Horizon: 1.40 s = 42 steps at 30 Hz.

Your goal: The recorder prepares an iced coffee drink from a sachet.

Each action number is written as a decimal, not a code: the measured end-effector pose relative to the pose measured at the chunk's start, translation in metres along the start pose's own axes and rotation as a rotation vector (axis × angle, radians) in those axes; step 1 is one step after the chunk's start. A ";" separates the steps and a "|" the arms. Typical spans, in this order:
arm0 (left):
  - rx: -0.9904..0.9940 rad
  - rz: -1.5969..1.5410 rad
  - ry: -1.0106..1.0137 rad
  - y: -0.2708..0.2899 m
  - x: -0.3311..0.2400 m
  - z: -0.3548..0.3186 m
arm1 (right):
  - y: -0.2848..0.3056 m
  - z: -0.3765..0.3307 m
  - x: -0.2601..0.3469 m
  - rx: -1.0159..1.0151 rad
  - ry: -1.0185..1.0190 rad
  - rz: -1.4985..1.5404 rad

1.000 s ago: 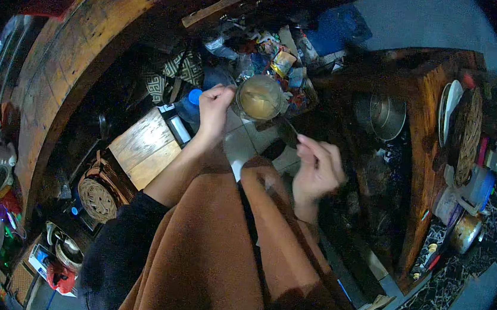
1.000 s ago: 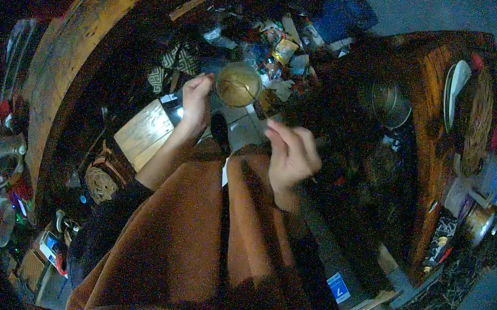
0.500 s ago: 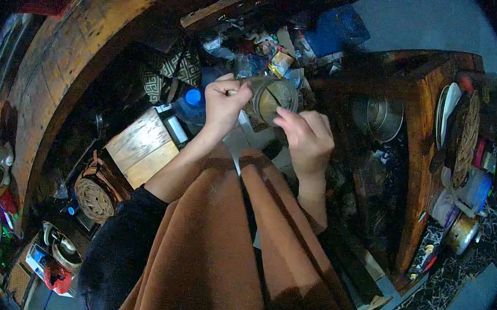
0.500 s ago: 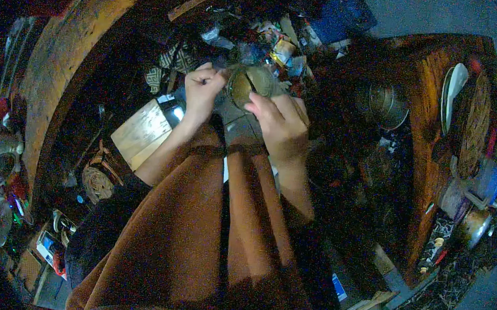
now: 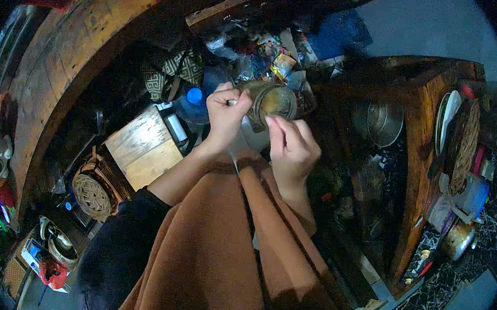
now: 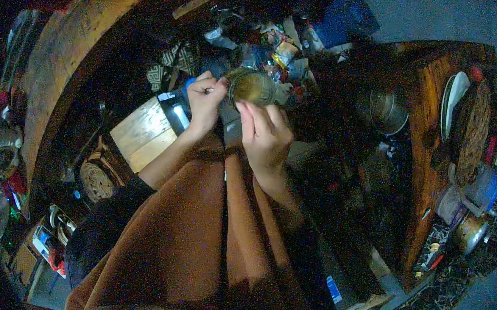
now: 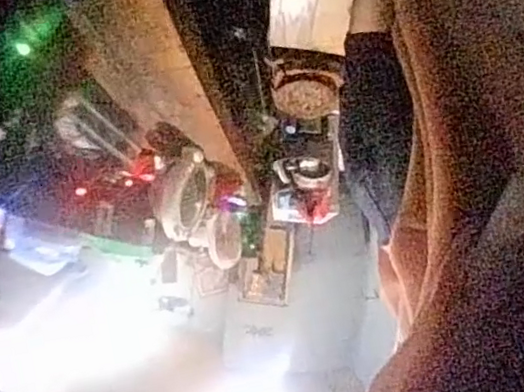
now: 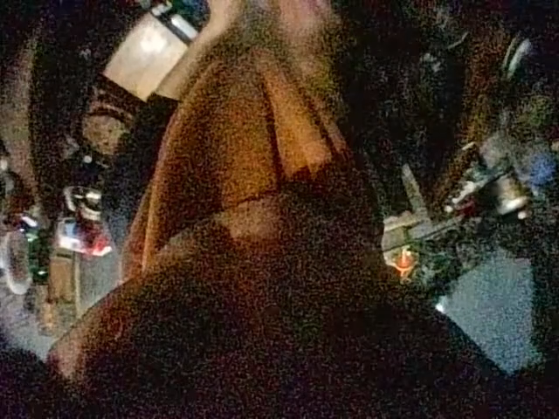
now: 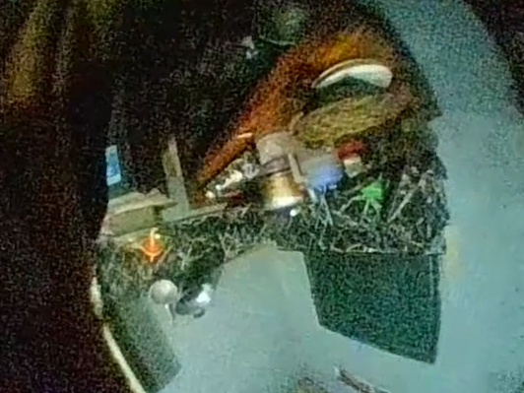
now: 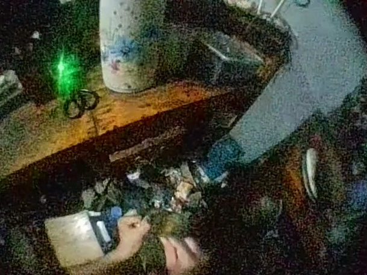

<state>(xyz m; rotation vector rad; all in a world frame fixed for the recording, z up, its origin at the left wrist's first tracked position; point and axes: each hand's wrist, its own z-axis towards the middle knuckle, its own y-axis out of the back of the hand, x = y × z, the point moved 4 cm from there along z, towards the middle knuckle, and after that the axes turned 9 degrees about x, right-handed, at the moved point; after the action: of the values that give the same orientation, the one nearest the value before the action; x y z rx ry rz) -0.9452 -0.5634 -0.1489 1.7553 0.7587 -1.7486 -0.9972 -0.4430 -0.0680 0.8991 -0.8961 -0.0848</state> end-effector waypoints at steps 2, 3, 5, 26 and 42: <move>-0.008 -0.012 -0.001 0.001 0.003 0.000 | 0.002 0.006 -0.004 -0.002 -0.023 -0.061; -0.016 -0.018 -0.009 0.003 0.004 0.000 | 0.004 0.008 -0.007 -0.011 -0.043 -0.114; -0.022 -0.051 0.008 0.007 0.007 0.000 | 0.004 0.006 -0.008 -0.014 -0.020 -0.165; -0.009 -0.266 0.130 0.018 0.026 0.009 | 0.026 -0.015 0.001 -0.034 -0.256 0.046; 0.025 -0.327 0.175 0.020 0.013 0.045 | 0.062 -0.002 0.019 -0.046 0.258 -0.002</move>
<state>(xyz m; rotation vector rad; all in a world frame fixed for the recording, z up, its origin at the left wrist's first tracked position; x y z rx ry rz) -0.9616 -0.6097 -0.1625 1.9039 1.1590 -1.8288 -1.0016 -0.4103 -0.0126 0.8467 -0.6502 0.0090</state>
